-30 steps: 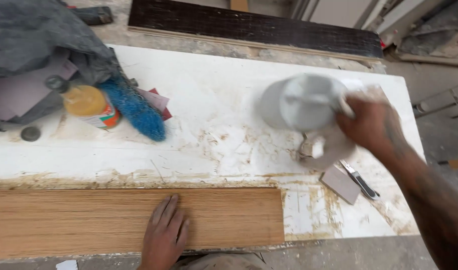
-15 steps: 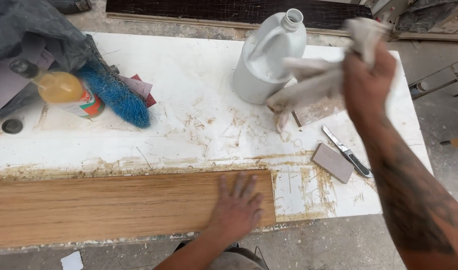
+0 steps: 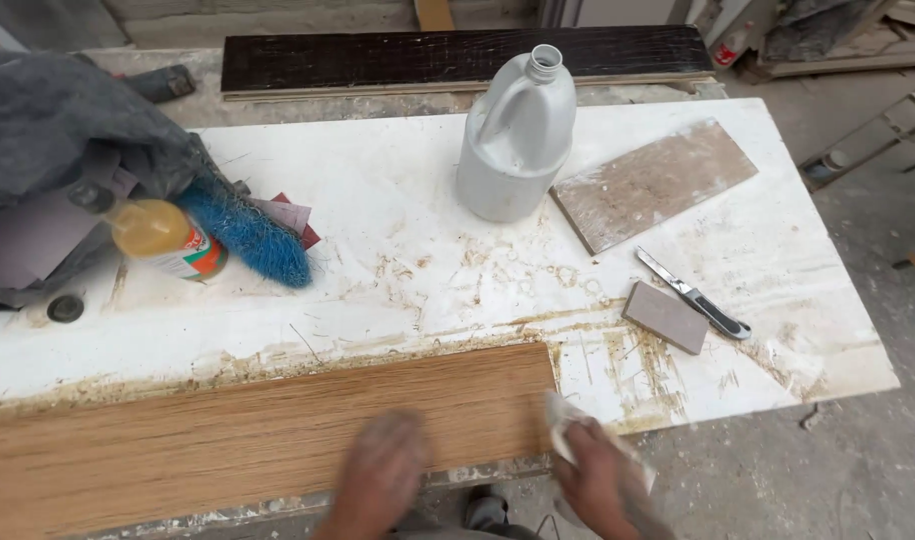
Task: The person sands a long wooden plank on a workbench using a sanding block, then wipes the plank with a cloth. The person continues sanding the plank after wiping.
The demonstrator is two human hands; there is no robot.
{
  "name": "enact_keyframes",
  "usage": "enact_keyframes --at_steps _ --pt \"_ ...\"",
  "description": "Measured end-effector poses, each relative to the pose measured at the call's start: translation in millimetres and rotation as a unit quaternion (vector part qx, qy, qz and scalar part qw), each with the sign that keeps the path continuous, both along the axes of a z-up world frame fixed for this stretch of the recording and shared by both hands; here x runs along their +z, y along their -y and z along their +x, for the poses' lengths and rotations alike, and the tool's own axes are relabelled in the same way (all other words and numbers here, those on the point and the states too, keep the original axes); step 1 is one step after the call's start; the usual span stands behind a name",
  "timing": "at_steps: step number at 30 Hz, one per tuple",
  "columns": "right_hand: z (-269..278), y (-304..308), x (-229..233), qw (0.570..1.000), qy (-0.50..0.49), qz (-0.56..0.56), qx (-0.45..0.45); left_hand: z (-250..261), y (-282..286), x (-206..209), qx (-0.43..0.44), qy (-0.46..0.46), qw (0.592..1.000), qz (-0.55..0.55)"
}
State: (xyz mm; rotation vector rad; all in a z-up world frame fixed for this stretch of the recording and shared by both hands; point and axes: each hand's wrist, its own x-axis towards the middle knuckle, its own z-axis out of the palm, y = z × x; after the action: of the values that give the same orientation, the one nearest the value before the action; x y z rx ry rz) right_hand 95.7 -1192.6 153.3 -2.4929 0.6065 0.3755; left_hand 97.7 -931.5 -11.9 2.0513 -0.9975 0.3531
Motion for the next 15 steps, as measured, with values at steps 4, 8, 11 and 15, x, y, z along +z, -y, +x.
enact_keyframes --at_steps 4,8,11,15 --pt "9 -5 -86 0.983 -0.121 -0.082 0.113 15 -75 2 0.198 -0.076 0.960 0.183" --pt "19 -47 -85 0.965 -0.160 -0.148 0.145 22 -95 -17 0.201 -0.081 0.953 0.212" --pt "29 -66 -51 0.979 -0.174 0.009 -0.105 20 -97 -8 0.199 -0.041 0.965 0.164" --pt "19 -60 -100 0.985 -0.104 -0.140 -0.002 18 -110 -8 0.174 -0.070 0.976 0.114"
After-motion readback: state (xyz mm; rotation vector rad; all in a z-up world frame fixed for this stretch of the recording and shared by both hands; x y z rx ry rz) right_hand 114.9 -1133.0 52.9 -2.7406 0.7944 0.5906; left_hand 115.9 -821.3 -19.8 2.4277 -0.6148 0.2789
